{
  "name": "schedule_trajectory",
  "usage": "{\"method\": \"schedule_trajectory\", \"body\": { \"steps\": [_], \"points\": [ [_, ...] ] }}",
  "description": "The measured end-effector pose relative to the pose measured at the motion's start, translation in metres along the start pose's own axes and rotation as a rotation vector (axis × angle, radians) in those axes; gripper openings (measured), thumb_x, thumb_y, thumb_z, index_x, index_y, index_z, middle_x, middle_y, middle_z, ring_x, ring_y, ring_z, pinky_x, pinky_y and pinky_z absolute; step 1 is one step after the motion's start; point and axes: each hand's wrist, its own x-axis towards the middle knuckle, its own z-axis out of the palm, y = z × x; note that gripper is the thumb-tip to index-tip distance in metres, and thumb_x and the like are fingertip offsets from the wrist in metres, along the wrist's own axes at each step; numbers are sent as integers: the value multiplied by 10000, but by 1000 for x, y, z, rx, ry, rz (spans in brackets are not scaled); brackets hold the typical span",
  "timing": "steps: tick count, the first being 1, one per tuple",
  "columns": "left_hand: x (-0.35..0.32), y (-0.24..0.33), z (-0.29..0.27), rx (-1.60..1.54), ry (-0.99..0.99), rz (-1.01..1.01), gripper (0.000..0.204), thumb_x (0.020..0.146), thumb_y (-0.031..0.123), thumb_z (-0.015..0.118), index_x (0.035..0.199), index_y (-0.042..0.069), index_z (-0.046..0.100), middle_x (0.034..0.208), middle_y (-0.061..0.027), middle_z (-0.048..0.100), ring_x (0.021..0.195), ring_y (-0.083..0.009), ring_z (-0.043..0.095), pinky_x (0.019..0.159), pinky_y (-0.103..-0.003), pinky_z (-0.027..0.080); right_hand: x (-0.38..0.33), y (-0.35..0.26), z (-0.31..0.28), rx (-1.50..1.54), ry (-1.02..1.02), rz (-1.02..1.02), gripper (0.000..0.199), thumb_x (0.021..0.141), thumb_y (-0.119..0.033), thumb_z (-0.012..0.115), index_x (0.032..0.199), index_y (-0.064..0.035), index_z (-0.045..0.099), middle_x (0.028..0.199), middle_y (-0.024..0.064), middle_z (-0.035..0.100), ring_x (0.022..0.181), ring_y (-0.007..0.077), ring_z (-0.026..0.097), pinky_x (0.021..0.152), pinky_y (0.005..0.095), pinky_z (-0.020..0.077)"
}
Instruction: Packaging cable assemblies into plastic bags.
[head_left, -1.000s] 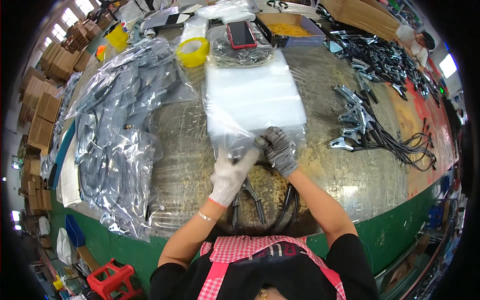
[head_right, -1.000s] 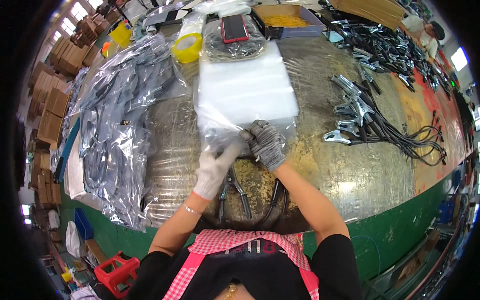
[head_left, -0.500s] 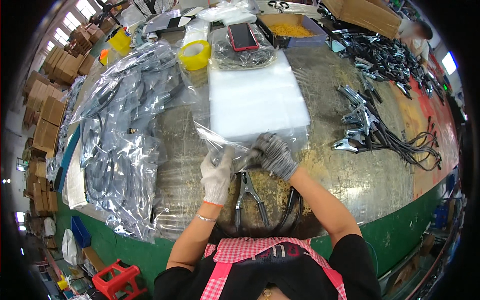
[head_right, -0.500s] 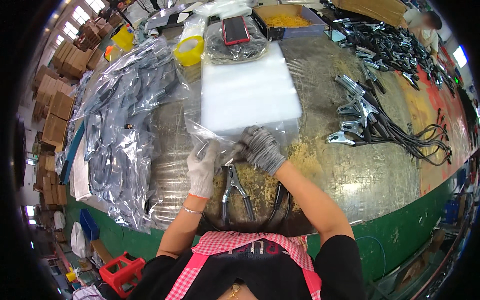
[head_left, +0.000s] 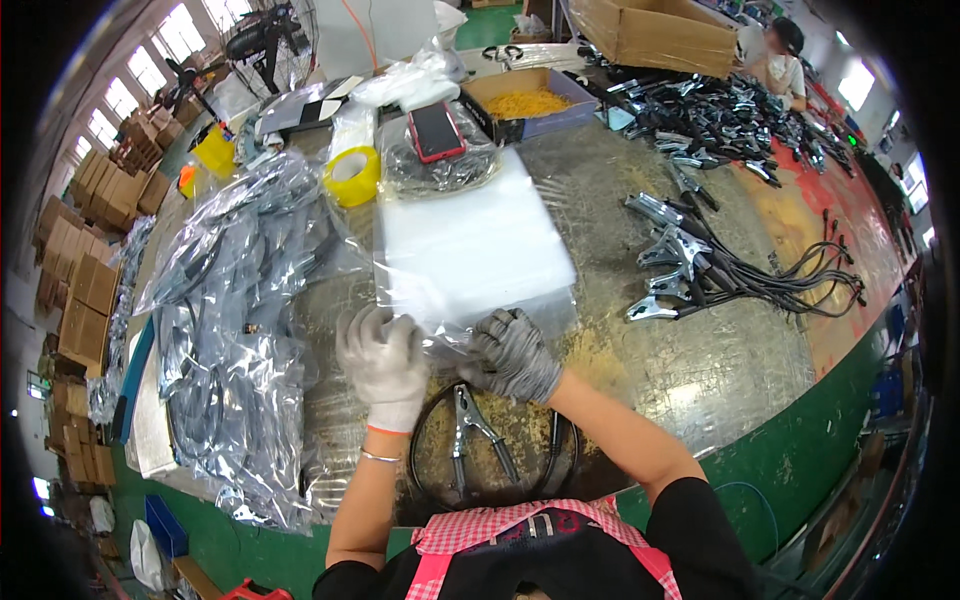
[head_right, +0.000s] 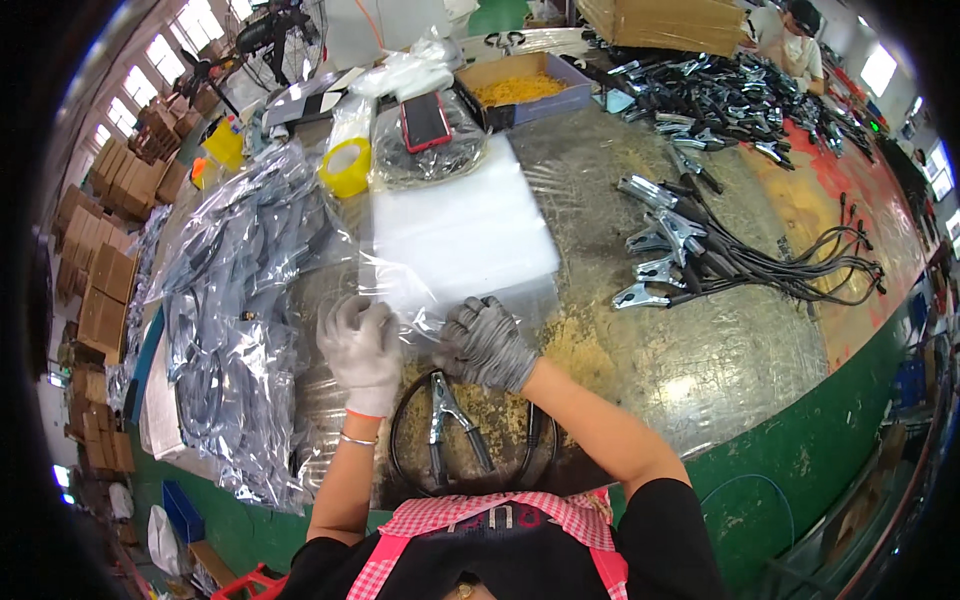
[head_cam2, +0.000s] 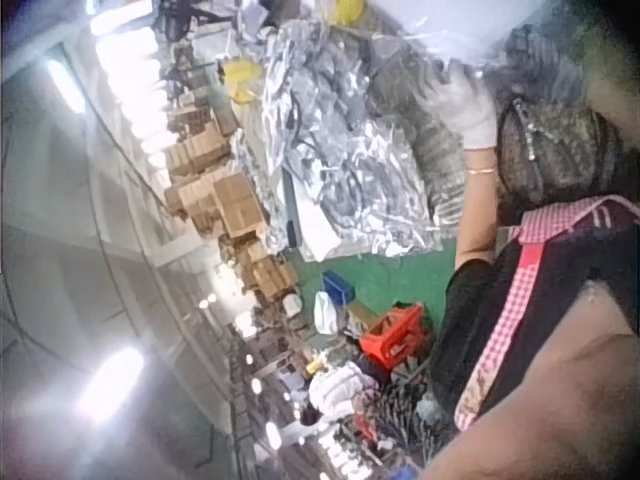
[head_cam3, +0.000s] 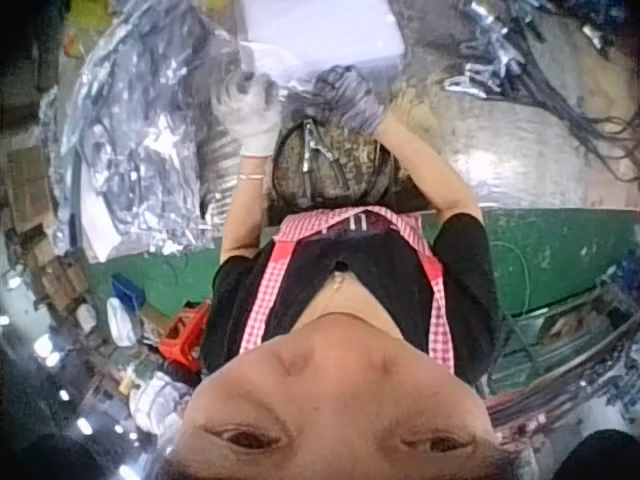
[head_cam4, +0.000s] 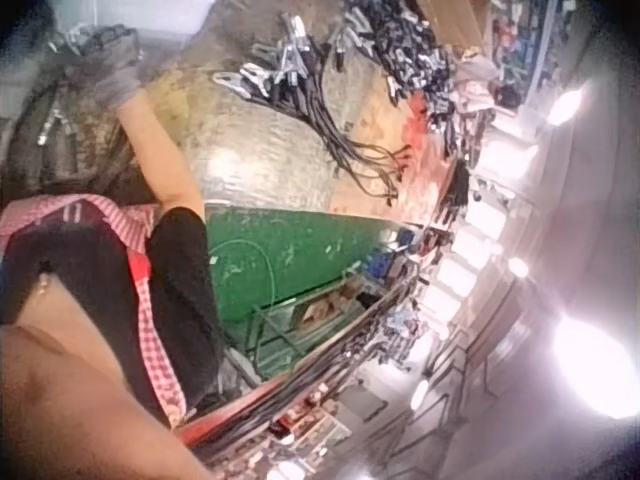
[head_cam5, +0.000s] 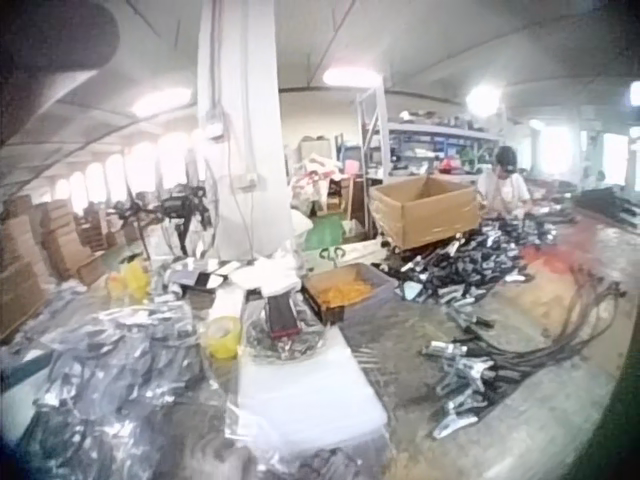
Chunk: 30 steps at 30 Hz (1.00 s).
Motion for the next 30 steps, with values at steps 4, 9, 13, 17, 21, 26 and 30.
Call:
{"method": "schedule_trajectory", "body": {
  "steps": [4,9,13,17,21,26,30],
  "points": [
    [-8,-29,4,7,-11,-158,165,731,195,668,857,90,643,929,-92,596,889,-279,563,809,-427,445,-5,25,-10,-395,-271,384,236,722,-216,620,936,-118,608,966,86,578,944,265,532,843,406,407],
    [-30,-34,-9,-627,-389,-890,359,861,391,575,966,56,650,801,-50,613,776,-161,577,709,-305,472,-32,38,-29,-5,24,637,239,768,-262,606,917,-75,613,984,125,594,939,306,545,825,423,418],
    [-40,-33,-10,-1729,-458,-1316,431,956,386,419,1127,26,582,803,-38,625,652,-102,584,563,-227,497,-56,28,-36,-95,-125,549,302,802,-318,580,931,-50,634,1008,140,601,915,311,552,805,434,419],
    [-46,-36,0,-1626,-508,-975,304,925,200,502,1179,37,541,940,-109,637,743,-186,628,661,-285,537,-75,9,-33,16,-217,493,344,824,-335,553,978,-41,645,1032,167,596,922,327,547,811,436,416],
    [-55,-40,-23,-859,-773,-99,411,845,44,570,1245,53,474,1000,-196,615,796,-288,630,730,-348,529,-85,-13,-44,850,-44,997,408,897,-404,501,1013,-30,618,866,122,632,825,243,602,737,384,471],
    [-109,-8,-38,-609,-934,-262,357,906,102,474,1256,53,428,858,-135,603,809,-268,604,703,-363,488,-85,-56,-54,1488,339,1442,444,922,-465,467,957,-37,580,740,80,623,559,158,594,471,287,503],
    [-130,15,-39,-721,-618,-691,281,932,225,464,1120,31,544,827,-116,591,738,-226,560,695,-317,458,-79,-84,-40,1216,467,1375,477,926,-497,441,925,-42,583,714,72,617,531,157,581,473,268,496]
  ]
}}
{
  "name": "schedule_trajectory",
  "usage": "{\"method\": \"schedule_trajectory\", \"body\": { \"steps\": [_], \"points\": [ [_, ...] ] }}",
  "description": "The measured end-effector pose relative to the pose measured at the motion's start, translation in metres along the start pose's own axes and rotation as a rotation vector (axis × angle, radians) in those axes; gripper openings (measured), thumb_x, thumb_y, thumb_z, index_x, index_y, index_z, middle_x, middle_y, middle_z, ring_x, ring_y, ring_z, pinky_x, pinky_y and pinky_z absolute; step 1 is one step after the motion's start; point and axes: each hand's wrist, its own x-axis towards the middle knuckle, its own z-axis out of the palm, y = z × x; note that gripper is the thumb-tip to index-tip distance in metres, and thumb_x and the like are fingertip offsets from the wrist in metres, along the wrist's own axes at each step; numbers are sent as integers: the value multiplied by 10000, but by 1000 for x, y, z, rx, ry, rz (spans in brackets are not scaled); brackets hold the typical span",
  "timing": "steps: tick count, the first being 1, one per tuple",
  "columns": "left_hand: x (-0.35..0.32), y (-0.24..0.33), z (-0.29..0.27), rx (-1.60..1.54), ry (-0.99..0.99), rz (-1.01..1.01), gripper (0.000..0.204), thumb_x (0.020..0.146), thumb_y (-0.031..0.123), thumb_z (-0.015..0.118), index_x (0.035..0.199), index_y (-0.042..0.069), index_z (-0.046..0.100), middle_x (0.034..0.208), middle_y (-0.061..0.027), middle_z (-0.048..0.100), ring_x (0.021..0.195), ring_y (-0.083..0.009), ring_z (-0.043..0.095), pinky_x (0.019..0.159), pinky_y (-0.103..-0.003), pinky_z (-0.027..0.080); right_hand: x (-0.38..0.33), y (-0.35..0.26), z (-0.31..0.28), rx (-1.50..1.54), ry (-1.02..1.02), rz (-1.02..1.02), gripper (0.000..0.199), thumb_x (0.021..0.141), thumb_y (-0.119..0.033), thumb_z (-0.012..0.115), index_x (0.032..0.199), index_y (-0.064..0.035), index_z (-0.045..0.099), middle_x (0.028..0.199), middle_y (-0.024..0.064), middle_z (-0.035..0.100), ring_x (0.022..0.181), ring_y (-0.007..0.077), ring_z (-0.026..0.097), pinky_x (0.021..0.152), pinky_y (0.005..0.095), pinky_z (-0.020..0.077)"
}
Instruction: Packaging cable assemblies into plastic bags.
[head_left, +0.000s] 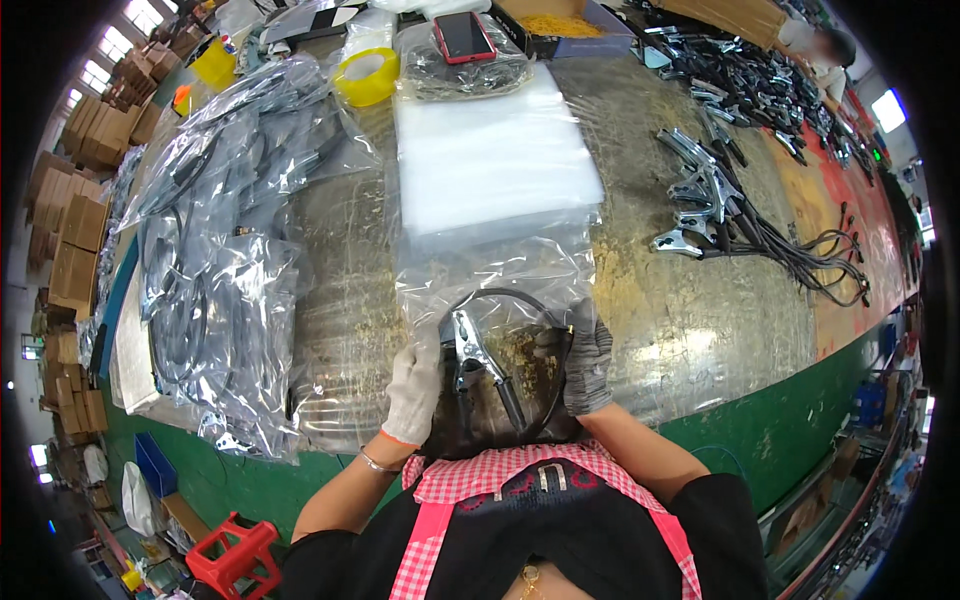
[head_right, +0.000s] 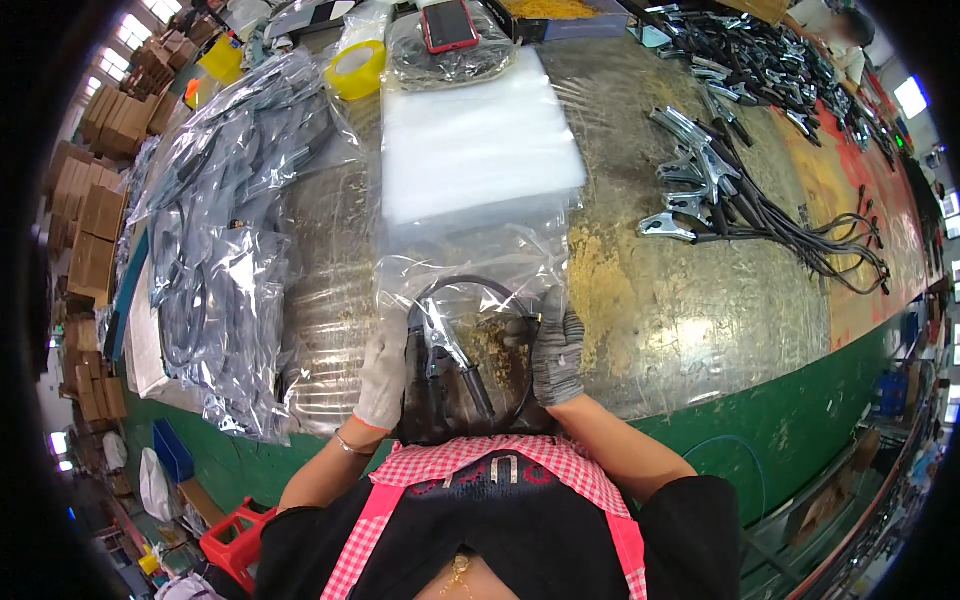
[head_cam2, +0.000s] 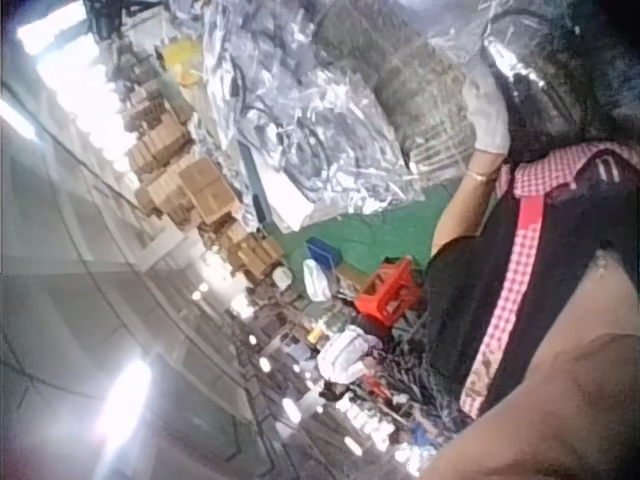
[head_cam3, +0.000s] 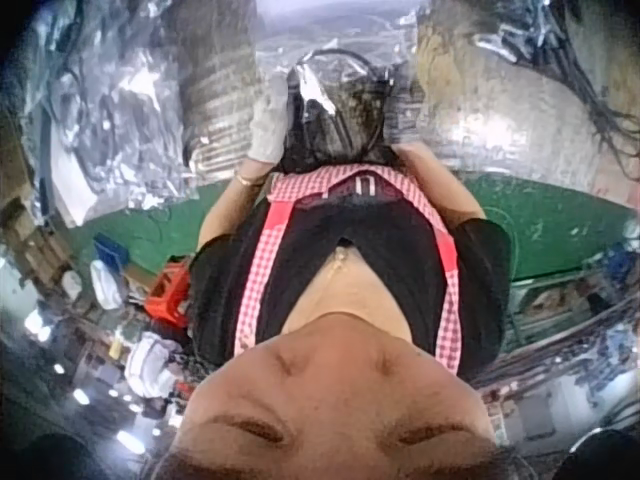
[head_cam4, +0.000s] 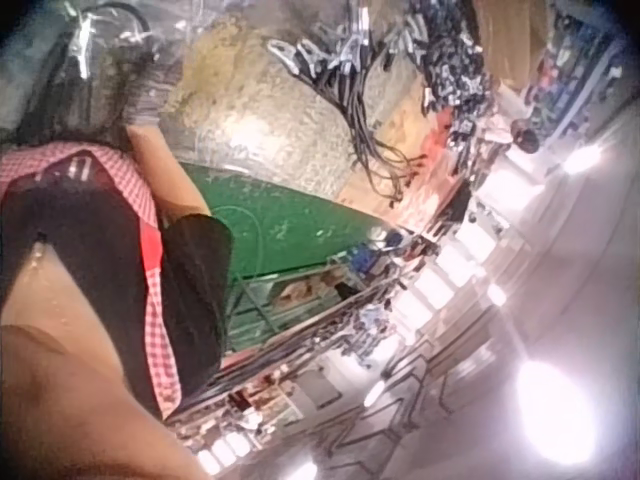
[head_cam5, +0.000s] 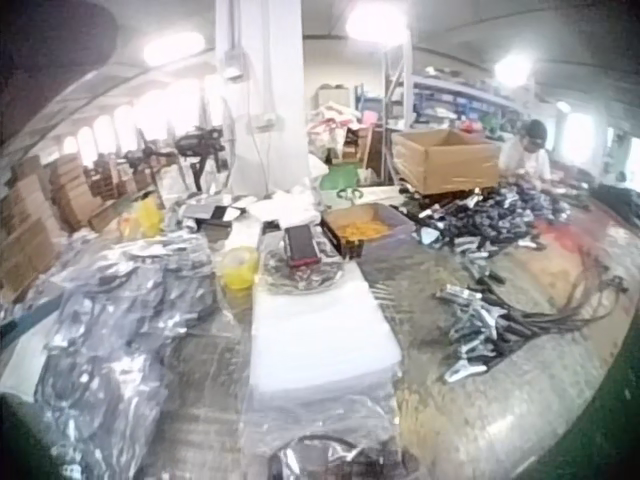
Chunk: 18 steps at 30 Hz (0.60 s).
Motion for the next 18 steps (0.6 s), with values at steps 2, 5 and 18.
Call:
{"method": "schedule_trajectory", "body": {
  "steps": [2,5,18],
  "points": [
    [-11,-6,-2,-192,41,-141,297,944,264,453,1054,19,581,794,-99,565,710,-187,518,675,-298,437,-6,11,-20,-27,-71,20,496,913,-529,435,970,-58,578,768,75,625,601,171,611,519,295,522],
    [-44,-5,-10,-25,119,77,316,962,263,431,1029,1,595,780,-78,528,697,-126,460,639,-290,405,-16,12,-56,166,-277,350,556,938,-542,336,1073,-47,550,829,133,635,634,231,634,519,360,545],
    [-49,15,2,-228,-22,-176,396,971,333,418,894,-22,576,718,-52,531,686,-109,424,628,-275,389,39,-28,-28,28,-118,475,392,928,-443,392,876,-90,554,638,70,578,459,181,547,372,313,452]
  ]
}}
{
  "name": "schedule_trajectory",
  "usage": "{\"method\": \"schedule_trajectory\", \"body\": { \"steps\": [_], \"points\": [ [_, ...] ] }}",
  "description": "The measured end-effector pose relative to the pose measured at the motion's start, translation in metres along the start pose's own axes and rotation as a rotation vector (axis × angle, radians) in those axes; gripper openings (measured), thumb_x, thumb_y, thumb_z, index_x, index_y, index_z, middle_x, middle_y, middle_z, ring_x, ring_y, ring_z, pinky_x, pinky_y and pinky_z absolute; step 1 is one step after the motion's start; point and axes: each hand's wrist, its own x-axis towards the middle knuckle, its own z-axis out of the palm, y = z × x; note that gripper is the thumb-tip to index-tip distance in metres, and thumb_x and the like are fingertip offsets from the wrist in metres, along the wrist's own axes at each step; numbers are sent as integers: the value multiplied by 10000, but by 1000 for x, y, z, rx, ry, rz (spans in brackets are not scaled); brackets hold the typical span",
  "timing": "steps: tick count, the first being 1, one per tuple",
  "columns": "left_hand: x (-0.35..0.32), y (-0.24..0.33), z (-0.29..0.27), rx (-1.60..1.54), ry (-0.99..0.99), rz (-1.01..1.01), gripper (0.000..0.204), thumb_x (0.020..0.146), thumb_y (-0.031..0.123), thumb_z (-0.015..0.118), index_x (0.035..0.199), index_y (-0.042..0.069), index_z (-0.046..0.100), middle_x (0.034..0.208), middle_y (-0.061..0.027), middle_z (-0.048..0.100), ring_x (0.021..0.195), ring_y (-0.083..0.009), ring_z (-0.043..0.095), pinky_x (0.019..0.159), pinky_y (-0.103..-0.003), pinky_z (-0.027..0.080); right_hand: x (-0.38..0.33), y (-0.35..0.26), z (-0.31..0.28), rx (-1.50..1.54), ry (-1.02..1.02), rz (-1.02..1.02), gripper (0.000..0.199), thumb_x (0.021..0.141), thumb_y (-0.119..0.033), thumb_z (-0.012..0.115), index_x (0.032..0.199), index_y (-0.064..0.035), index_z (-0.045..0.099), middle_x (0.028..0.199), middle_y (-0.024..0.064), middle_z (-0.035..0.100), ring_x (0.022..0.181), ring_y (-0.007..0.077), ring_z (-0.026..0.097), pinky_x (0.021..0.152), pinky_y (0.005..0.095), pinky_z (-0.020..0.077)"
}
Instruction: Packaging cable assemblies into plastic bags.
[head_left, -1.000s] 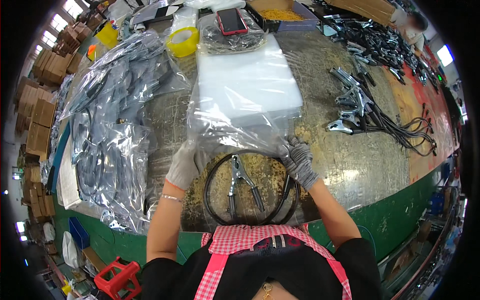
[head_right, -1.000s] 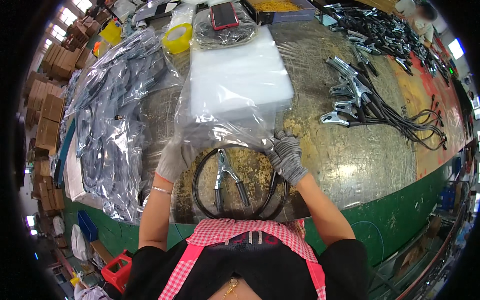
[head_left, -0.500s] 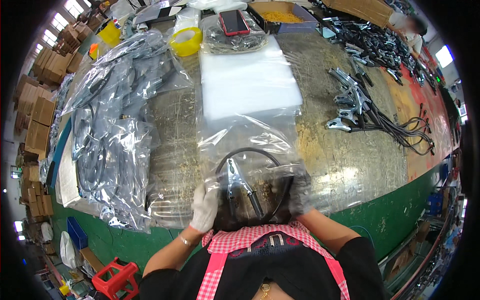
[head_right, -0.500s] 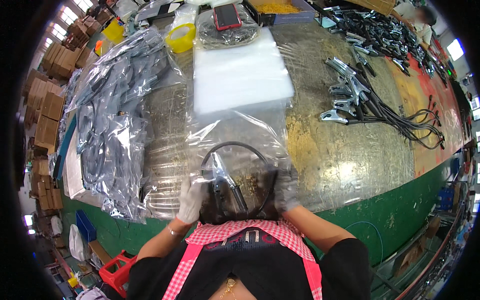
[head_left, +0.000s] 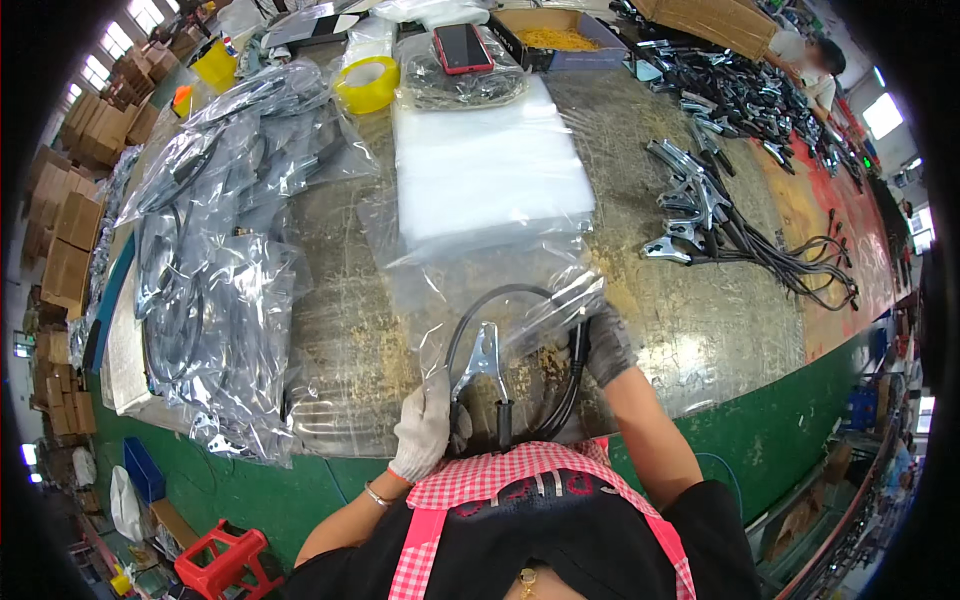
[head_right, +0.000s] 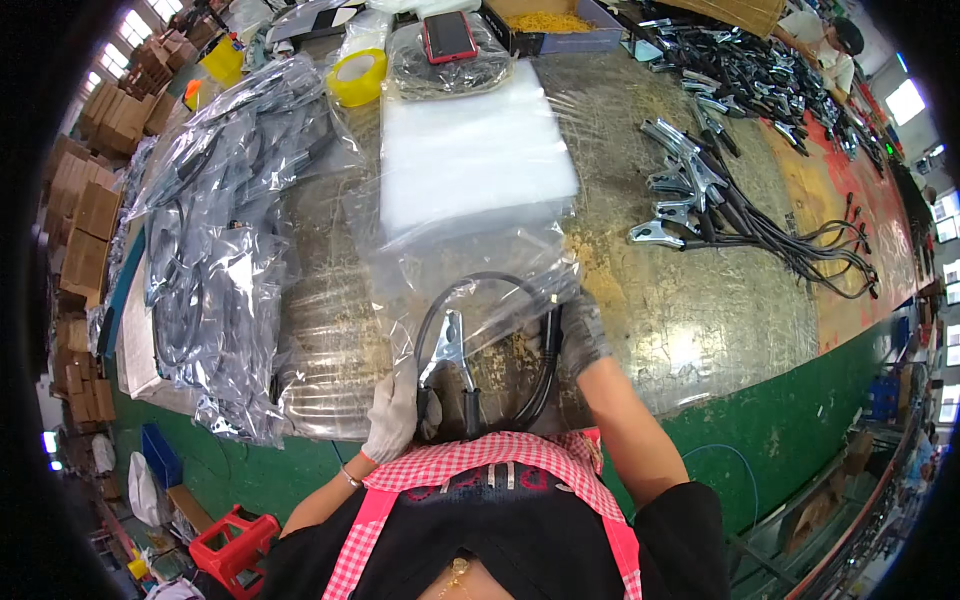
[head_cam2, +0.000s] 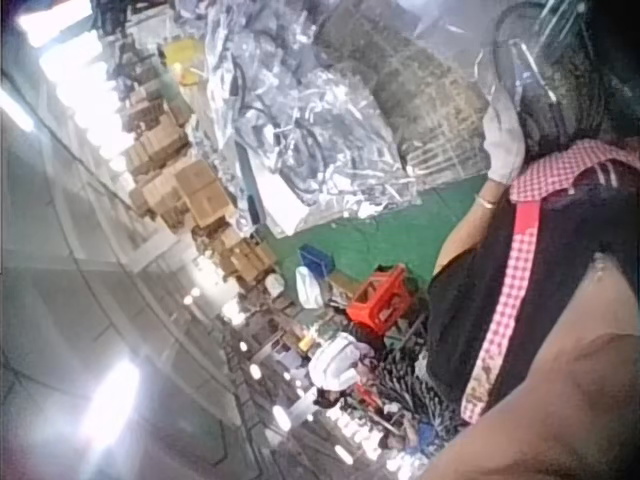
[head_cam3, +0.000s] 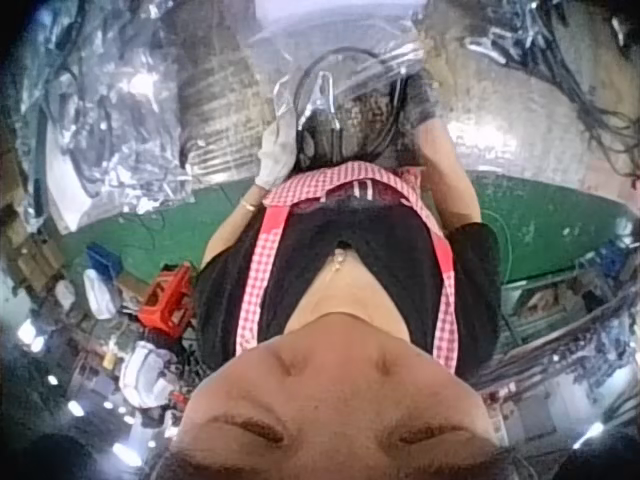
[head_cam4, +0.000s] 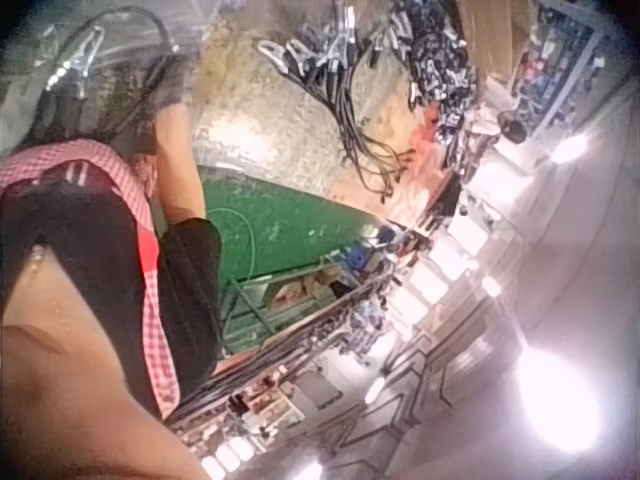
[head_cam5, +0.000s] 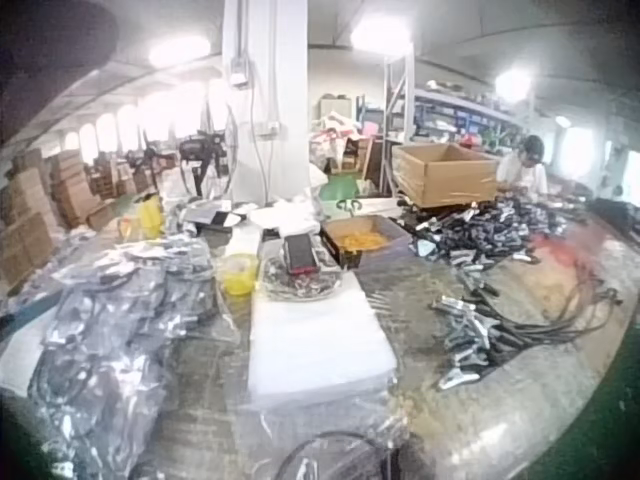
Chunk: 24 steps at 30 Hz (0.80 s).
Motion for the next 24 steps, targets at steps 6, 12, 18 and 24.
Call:
{"method": "schedule_trajectory", "body": {
  "steps": [6,12,18,24],
  "points": [
    [6,15,-2,-493,-33,-437,454,949,434,429,753,41,544,579,-29,505,477,-109,492,443,-254,389,5,24,8,166,131,-11,362,926,-406,390,856,-87,548,619,67,571,441,175,554,379,308,495],
    [8,9,6,-533,167,-441,444,915,467,429,834,59,585,588,-56,543,423,-118,484,378,-263,347,-9,71,21,-330,219,-601,498,893,-566,446,855,-80,547,563,18,530,385,104,481,301,233,346],
    [13,-9,2,-356,11,-241,476,941,429,452,700,25,525,578,-11,494,498,-79,434,450,-247,349,10,-4,29,16,83,-135,400,943,-440,406,884,-61,517,610,77,564,401,180,522,331,312,448],
    [11,-9,0,-416,66,-445,453,914,429,442,1084,30,571,853,-131,595,774,-227,572,743,-324,446,4,37,28,6,108,-350,332,946,-389,386,919,-98,543,672,69,597,470,174,567,371,303,469]
  ]
}}
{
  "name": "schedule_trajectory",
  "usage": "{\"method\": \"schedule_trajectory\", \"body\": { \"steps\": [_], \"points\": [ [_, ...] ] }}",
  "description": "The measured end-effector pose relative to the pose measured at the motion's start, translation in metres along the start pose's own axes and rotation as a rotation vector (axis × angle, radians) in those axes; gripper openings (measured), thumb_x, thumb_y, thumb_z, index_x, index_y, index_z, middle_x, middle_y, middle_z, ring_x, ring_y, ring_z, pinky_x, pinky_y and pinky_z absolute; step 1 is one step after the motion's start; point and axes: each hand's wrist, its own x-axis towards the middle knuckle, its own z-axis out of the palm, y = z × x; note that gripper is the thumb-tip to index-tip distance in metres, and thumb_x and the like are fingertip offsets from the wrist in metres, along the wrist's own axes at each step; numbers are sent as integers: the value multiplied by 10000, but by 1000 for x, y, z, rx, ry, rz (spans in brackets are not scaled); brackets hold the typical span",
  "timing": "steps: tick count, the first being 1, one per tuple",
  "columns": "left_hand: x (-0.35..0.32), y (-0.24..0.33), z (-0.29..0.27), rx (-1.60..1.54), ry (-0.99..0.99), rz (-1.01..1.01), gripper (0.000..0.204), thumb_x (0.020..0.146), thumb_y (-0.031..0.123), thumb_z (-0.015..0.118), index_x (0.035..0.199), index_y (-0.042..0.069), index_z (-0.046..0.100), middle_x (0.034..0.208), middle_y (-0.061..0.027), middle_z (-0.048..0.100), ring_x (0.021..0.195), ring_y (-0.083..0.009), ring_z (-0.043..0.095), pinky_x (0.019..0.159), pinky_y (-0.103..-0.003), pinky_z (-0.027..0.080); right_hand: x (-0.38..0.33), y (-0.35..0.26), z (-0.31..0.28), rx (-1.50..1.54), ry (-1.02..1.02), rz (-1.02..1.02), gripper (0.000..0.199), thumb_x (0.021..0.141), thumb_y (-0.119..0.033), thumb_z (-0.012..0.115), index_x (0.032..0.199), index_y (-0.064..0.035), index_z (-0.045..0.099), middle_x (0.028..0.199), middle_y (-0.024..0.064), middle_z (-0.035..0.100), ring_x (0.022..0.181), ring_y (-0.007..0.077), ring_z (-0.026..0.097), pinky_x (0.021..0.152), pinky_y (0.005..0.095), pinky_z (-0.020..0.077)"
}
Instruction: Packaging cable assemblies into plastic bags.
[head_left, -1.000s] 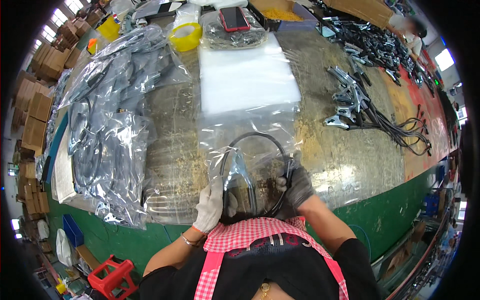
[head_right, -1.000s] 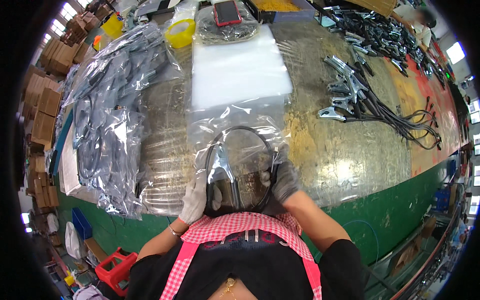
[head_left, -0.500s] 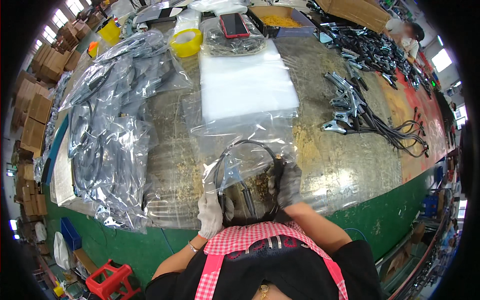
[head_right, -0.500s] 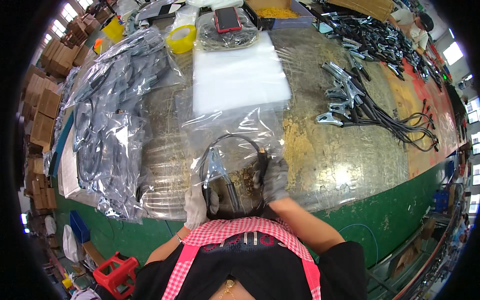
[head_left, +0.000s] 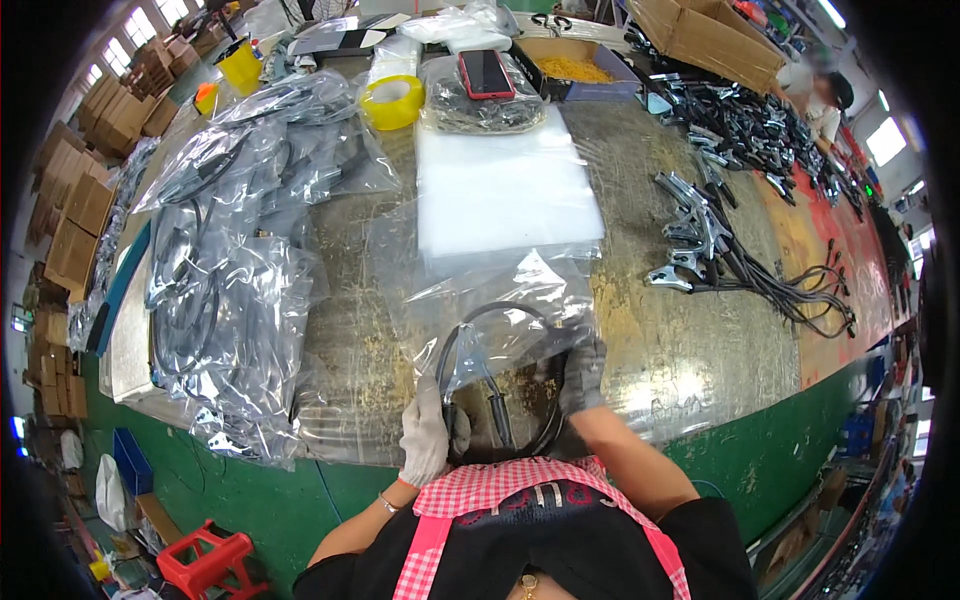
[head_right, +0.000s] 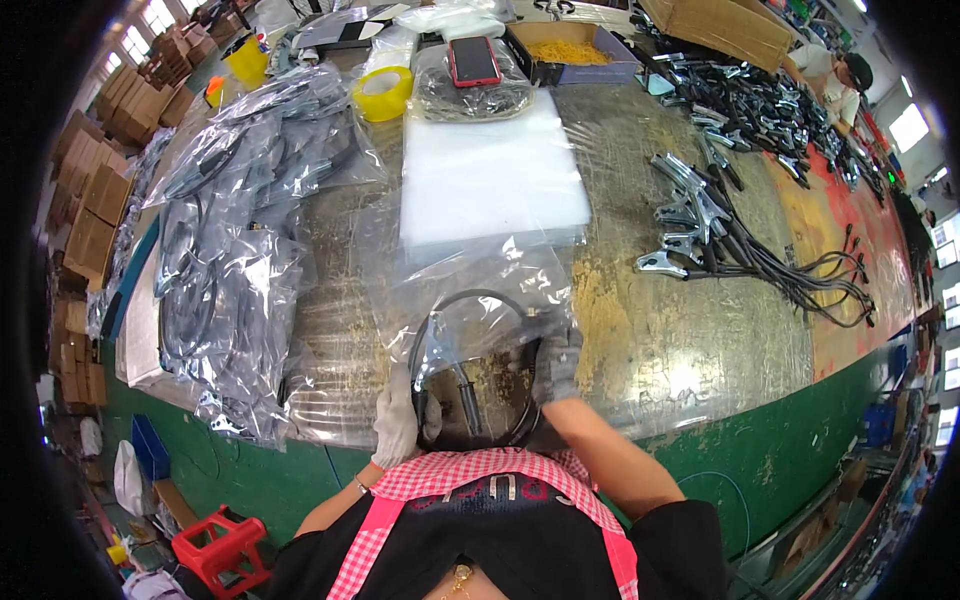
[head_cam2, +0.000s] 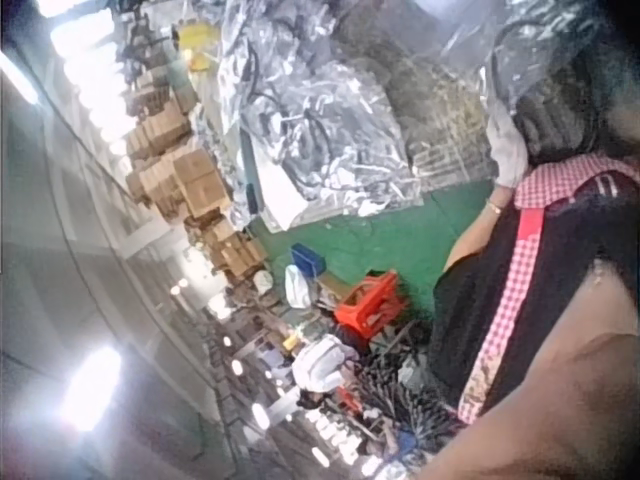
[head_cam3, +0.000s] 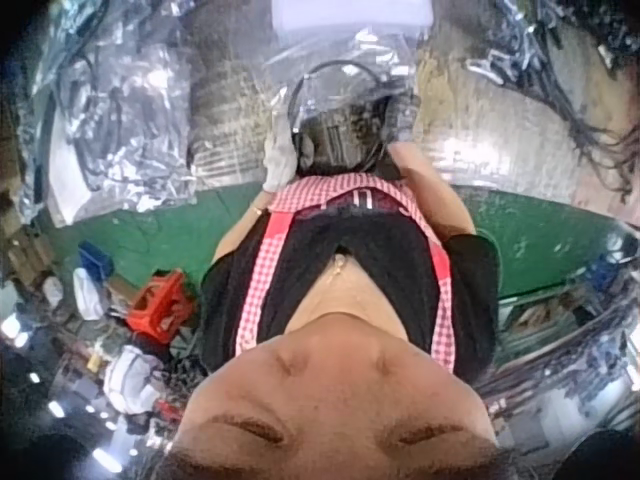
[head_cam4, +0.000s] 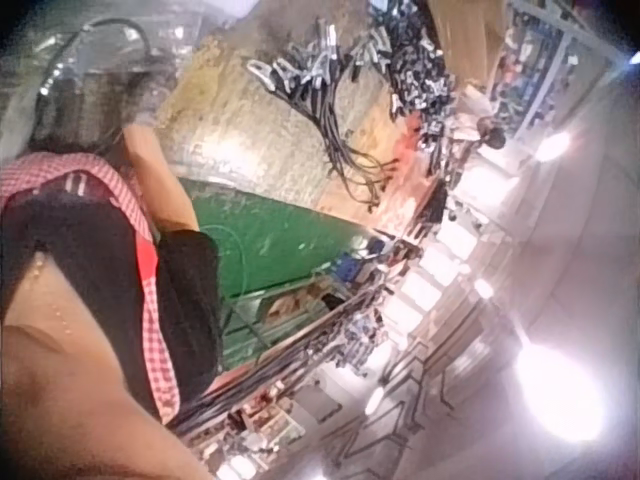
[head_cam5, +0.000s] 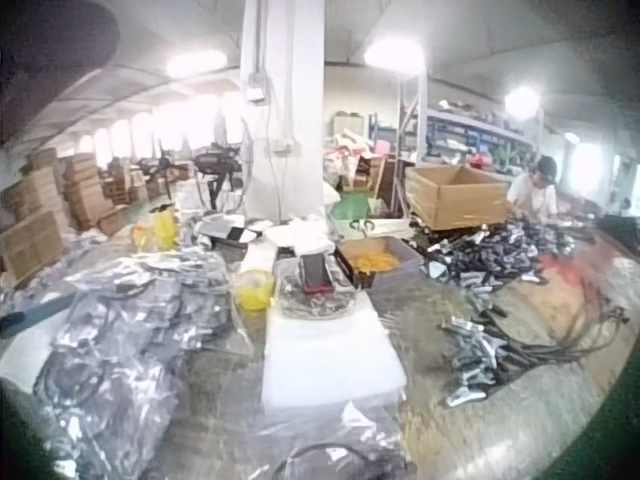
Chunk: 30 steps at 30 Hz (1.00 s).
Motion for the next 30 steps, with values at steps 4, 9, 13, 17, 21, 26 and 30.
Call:
{"method": "schedule_trajectory", "body": {
  "steps": [4,9,13,17,21,26,30],
  "points": [
    [-25,34,11,-2,148,-26,504,919,504,432,758,47,572,633,-38,577,515,-113,537,457,-247,409,-43,-3,0,6,25,147,394,952,-456,380,932,-100,548,697,57,601,514,158,575,411,290,473],
    [-23,3,-8,224,313,111,500,924,466,438,979,0,614,776,-86,635,733,-226,606,672,-331,466,-91,17,-41,140,-230,179,388,946,-432,443,972,-74,591,720,23,597,634,141,554,585,286,472],
    [-13,-39,-43,444,-37,308,433,923,393,467,1103,25,606,858,-147,660,771,-280,610,716,-350,459,-80,27,-94,-262,-211,34,378,943,-412,465,935,-61,606,720,27,600,635,142,545,589,297,462],
    [0,27,-35,724,-8,677,352,913,351,489,1045,61,638,867,-164,648,791,-286,620,702,-333,461,-18,-3,-80,-593,-255,-164,370,929,-387,501,874,-43,624,713,35,604,635,138,530,580,303,443],
    [-26,126,-31,626,129,1052,264,885,250,535,1013,61,668,1054,-159,610,891,-269,621,777,-319,475,-42,-116,-33,-550,-480,-386,372,900,-350,531,776,-4,589,596,58,568,470,151,566,482,286,463],
    [-87,183,-43,403,-72,1351,228,808,61,574,1017,52,666,1060,-139,613,932,-236,616,786,-299,490,-105,-173,-7,-166,-220,-701,365,904,-359,481,823,-8,544,532,70,501,357,154,451,352,270,403],
    [-49,187,-53,474,129,1332,247,819,14,507,1028,59,629,960,-95,651,843,-202,625,752,-290,504,-62,-182,60,-353,-485,-529,411,899,-409,506,749,-31,563,518,50,488,437,132,476,415,253,384]
  ]
}}
